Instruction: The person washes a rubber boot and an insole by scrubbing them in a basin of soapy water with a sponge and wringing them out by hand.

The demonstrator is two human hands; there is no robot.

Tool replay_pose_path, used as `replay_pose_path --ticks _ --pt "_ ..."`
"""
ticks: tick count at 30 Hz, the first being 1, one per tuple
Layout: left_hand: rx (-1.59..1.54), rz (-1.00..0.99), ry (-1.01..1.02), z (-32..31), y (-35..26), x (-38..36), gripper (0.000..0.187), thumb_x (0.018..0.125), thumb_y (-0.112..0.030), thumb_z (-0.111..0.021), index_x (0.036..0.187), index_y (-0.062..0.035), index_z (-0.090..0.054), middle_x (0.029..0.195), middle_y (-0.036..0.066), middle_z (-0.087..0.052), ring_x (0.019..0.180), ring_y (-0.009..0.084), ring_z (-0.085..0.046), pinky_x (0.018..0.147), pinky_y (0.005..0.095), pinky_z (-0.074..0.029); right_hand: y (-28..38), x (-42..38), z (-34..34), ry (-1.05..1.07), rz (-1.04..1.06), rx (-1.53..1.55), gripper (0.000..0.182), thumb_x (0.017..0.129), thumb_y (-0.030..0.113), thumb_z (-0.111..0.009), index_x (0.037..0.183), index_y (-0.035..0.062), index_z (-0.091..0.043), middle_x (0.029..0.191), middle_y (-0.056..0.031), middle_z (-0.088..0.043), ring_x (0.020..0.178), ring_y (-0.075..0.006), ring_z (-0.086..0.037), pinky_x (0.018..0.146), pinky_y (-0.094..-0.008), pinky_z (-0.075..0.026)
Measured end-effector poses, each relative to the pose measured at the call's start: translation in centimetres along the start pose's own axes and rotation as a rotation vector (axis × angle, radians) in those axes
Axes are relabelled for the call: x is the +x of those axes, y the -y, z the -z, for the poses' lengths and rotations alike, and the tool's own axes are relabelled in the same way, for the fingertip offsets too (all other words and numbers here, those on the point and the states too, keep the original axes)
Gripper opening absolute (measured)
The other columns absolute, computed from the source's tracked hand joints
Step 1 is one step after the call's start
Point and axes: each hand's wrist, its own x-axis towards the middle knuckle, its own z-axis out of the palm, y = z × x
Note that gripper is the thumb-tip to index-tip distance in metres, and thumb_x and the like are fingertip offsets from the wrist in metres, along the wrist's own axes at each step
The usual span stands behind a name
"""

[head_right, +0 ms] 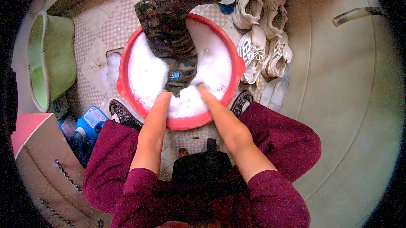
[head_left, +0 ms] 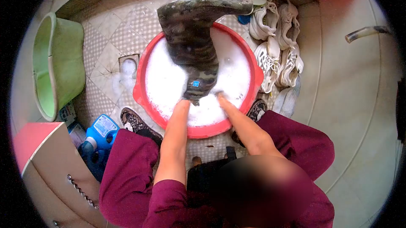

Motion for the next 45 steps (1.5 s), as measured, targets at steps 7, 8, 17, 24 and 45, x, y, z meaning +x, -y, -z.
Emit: replay_pose_path --ticks 7,8,17,24,45 --pt "0.018 0.049 0.047 0.8 -0.8 -0.5 0.038 0.074 -0.035 -0.046 0.102 -0.0107 -0.056 0.101 0.012 -0.056 0.091 0.0277 -0.052 0.082 0.0373 -0.038 -0.4 -1.0 1.6 0.028 0.128 -0.103 0.026 0.078 0.007 -0.036 0.097 -0.0065 -0.046 0.099 -0.0228 -0.049 0.093 -0.0342 -0.049 0.083 -0.0392 -0.038" --pt "0.021 0.058 0.056 0.8 -1.0 -0.6 0.038 0.074 -0.035 -0.046 0.102 -0.0104 -0.056 0.101 0.012 -0.056 0.09 0.0276 -0.052 0.082 0.0373 -0.038 -0.4 -1.1 1.8 0.027 0.145 -0.118 0.027 0.078 0.007 -0.036 0.099 -0.0068 -0.045 0.1 -0.023 -0.049 0.094 -0.034 -0.049 0.083 -0.039 -0.037" --pt "0.023 0.078 0.09 0.7 -1.3 -1.1 0.038 0.075 -0.035 -0.045 0.1 -0.0086 -0.057 0.1 0.013 -0.057 0.089 0.0272 -0.054 0.08 0.0368 -0.04 -0.6 -2.0 2.2 0.054 0.271 -0.283 0.035 0.079 0.008 -0.034 0.109 -0.0087 -0.04 0.11 -0.0245 -0.045 0.103 -0.0323 -0.045 0.09 -0.037 -0.034" --pt "-0.005 0.043 0.094 0.5 -1.1 -0.5 0.038 0.076 -0.036 -0.045 0.098 -0.0071 -0.057 0.098 0.013 -0.058 0.088 0.0268 -0.054 0.079 0.0364 -0.041 -1.1 -2.3 1.4 0.061 0.387 -0.418 0.041 0.078 0.009 -0.036 0.114 -0.0105 -0.038 0.118 -0.0253 -0.041 0.109 -0.0322 -0.042 0.094 -0.0365 -0.031" --pt "0.032 0.11 0.899 2.5 -1.5 -3.8 0.04 0.078 -0.036 -0.043 0.093 -0.0027 -0.059 0.094 0.014 -0.059 0.085 0.0258 -0.057 0.075 0.0353 -0.044 1.3 -2.9 7.7 0.127 0.172 0.157 0.024 0.062 0.012 -0.046 0.07 -0.0078 -0.057 0.073 -0.0232 -0.057 0.066 -0.0285 -0.057 0.061 -0.0358 -0.045"
